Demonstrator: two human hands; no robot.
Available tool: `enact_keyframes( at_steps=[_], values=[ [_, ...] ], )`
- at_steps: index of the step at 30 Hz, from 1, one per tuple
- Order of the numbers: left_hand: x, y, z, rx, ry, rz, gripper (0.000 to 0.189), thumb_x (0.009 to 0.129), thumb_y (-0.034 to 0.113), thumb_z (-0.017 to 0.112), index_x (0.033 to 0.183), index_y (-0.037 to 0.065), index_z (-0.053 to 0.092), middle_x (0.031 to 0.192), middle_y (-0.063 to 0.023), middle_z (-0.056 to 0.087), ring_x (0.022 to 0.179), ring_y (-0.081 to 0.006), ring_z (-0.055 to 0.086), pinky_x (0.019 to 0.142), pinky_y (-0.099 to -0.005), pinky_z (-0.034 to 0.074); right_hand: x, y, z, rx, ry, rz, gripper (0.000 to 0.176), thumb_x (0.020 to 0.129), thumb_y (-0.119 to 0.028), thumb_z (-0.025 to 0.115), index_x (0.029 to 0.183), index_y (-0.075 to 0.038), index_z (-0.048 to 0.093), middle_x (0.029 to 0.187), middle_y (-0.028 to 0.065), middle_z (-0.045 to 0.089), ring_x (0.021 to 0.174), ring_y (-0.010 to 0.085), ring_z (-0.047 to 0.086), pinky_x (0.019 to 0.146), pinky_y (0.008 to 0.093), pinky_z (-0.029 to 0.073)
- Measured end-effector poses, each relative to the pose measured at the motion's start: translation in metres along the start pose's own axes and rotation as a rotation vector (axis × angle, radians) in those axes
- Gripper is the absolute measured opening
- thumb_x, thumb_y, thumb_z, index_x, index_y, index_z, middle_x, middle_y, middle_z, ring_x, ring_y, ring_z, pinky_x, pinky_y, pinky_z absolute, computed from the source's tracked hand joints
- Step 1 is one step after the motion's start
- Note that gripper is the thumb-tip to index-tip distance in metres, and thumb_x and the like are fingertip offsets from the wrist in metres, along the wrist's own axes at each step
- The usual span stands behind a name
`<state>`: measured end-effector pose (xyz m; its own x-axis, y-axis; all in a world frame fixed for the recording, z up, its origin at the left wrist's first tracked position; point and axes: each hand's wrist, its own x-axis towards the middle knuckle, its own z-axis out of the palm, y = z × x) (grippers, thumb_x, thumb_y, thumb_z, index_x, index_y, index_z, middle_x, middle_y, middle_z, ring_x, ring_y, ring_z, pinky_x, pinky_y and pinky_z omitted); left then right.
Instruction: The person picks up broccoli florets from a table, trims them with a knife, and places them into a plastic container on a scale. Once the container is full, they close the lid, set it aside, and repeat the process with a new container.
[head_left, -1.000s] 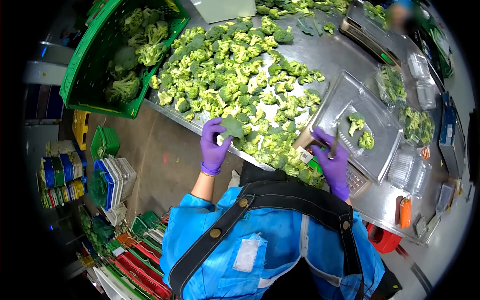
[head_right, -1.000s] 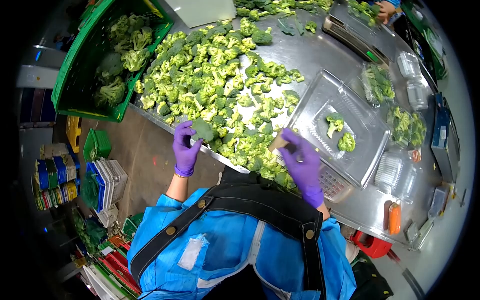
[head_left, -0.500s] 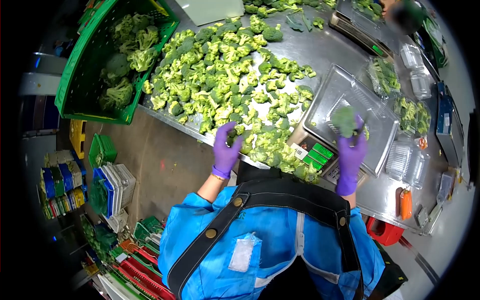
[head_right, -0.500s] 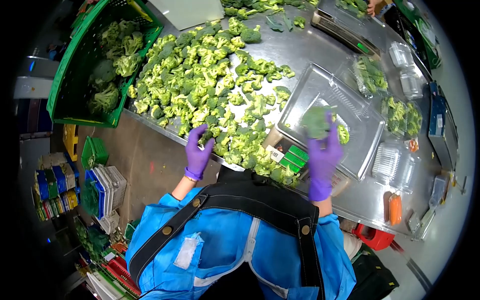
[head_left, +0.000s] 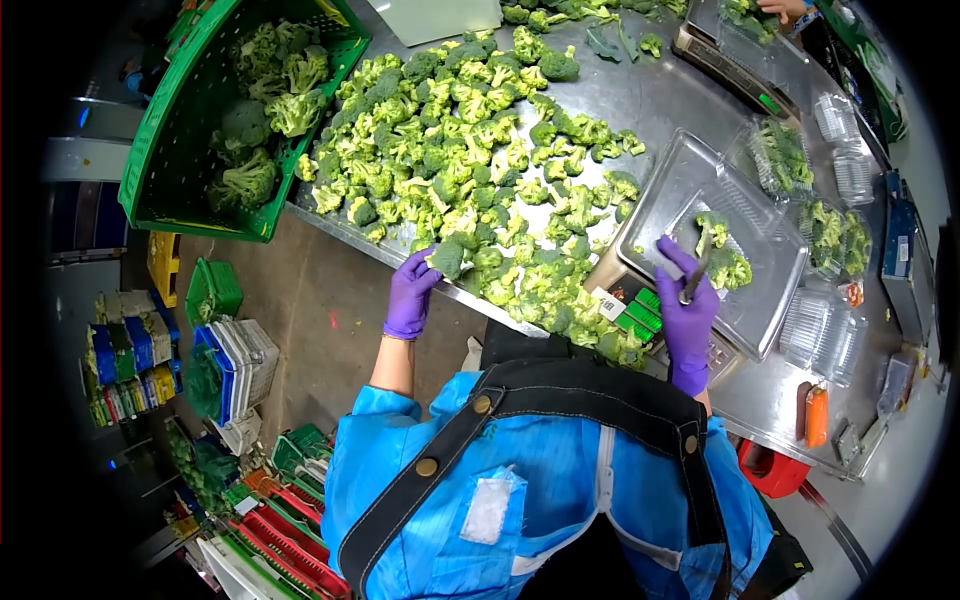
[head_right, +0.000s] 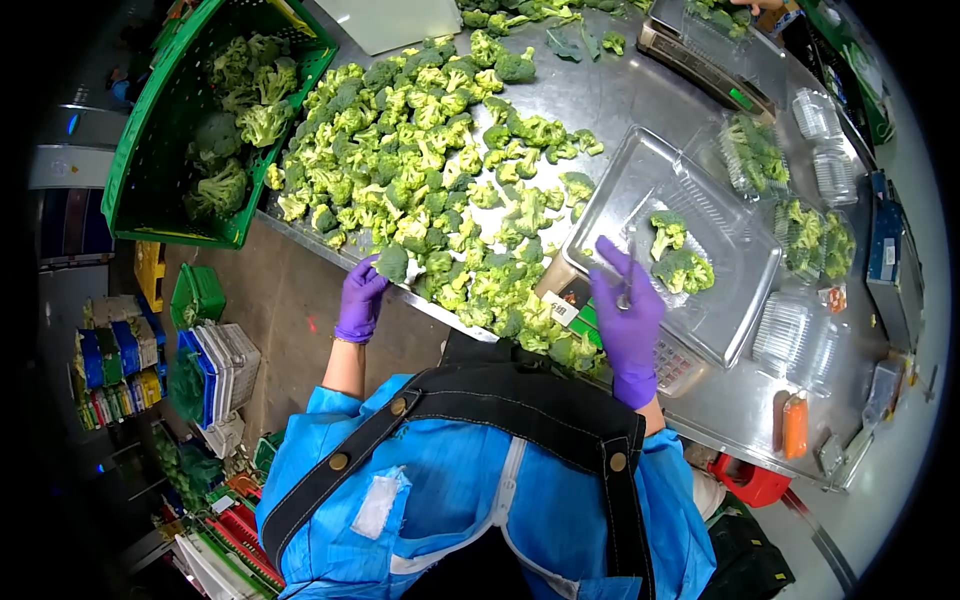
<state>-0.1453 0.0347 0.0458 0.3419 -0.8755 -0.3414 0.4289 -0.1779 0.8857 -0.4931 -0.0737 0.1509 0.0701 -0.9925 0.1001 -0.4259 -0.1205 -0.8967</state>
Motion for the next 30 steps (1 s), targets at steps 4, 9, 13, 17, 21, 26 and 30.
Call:
enact_keyframes(
  at_steps=[4, 9, 13, 17, 21, 26, 30],
  values=[
    [-0.008, -0.015, 0.021, -0.562, -0.236, -0.18, 0.064, 0.073, -0.005, 0.054, 0.132, 0.0, 0.032, 0.132, -0.0156, 0.04, 0.118, -0.0303, 0.045, 0.098, -0.0434, 0.041, -0.005, 0.003, 0.02, 0.136, -0.276, -0.056, 0.046, 0.075, -0.009, 0.069, 0.119, -0.007, 0.055, 0.116, 0.0051, 0.06, 0.09, 0.0122, 0.06, 0.075, 0.0241, 0.047],
    [-0.016, -0.027, 0.087, -0.686, -0.47, -0.394, 0.054, 0.079, -0.004, 0.052, 0.13, -0.003, 0.034, 0.124, -0.0157, 0.048, 0.112, -0.0276, 0.051, 0.094, -0.0405, 0.044, -0.011, -0.012, 0.04, 0.105, -0.498, -0.268, 0.073, 0.07, -0.018, 0.075, 0.134, -0.014, 0.039, 0.128, 0.0082, 0.049, 0.117, 0.0223, 0.049, 0.093, 0.0315, 0.044],
    [-0.025, -0.014, 0.135, -0.441, -0.598, -0.437, 0.049, 0.084, 0.008, 0.055, 0.128, -0.003, 0.037, 0.12, -0.0137, 0.051, 0.108, -0.0216, 0.053, 0.096, -0.0316, 0.042, -0.012, -0.008, 0.036, 0.108, -0.451, -0.259, 0.068, 0.066, -0.018, 0.078, 0.126, -0.011, 0.048, 0.118, 0.0102, 0.056, 0.104, 0.0221, 0.058, 0.083, 0.0306, 0.048],
    [-0.004, -0.003, 0.134, 0.227, -0.332, -0.131, 0.032, 0.086, 0.014, 0.057, 0.113, 0.0, 0.053, 0.104, -0.0099, 0.06, 0.094, -0.0179, 0.058, 0.085, -0.0295, 0.045, 0.005, 0.013, 0.0, -0.079, 0.164, -0.101, 0.057, 0.068, -0.008, 0.074, 0.12, -0.008, 0.053, 0.108, 0.0095, 0.06, 0.088, 0.0185, 0.062, 0.071, 0.0304, 0.05],
    [0.042, -0.019, 0.075, 1.1, 0.069, 0.581, 0.029, 0.074, 0.012, 0.064, 0.102, 0.005, 0.06, 0.098, -0.0125, 0.06, 0.093, -0.0292, 0.054, 0.086, -0.037, 0.041, 0.023, 0.039, -0.037, -0.373, 0.312, -0.041, 0.053, 0.072, -0.007, 0.069, 0.122, -0.007, 0.052, 0.114, 0.0093, 0.056, 0.096, 0.021, 0.059, 0.083, 0.0316, 0.047],
    [0.083, -0.006, 0.071, 1.34, 0.167, 0.769, 0.031, 0.071, 0.01, 0.063, 0.101, 0.007, 0.059, 0.104, -0.0141, 0.056, 0.098, -0.0317, 0.05, 0.085, -0.0406, 0.04, 0.014, 0.032, -0.031, -0.207, 0.24, -0.026, 0.044, 0.075, -0.006, 0.067, 0.118, -0.006, 0.055, 0.114, 0.0088, 0.059, 0.104, 0.0194, 0.057, 0.09, 0.0308, 0.043],
    [0.116, -0.008, 0.086, 1.591, 0.125, 0.759, 0.043, 0.069, 0.017, 0.064, 0.11, 0.006, 0.055, 0.111, -0.0138, 0.054, 0.102, -0.0316, 0.048, 0.086, -0.0417, 0.037, 0.012, 0.012, -0.018, -0.13, 0.171, -0.086, 0.039, 0.077, -0.005, 0.065, 0.115, -0.002, 0.056, 0.111, 0.01, 0.061, 0.104, 0.0194, 0.057, 0.09, 0.0295, 0.042]
  ],
)
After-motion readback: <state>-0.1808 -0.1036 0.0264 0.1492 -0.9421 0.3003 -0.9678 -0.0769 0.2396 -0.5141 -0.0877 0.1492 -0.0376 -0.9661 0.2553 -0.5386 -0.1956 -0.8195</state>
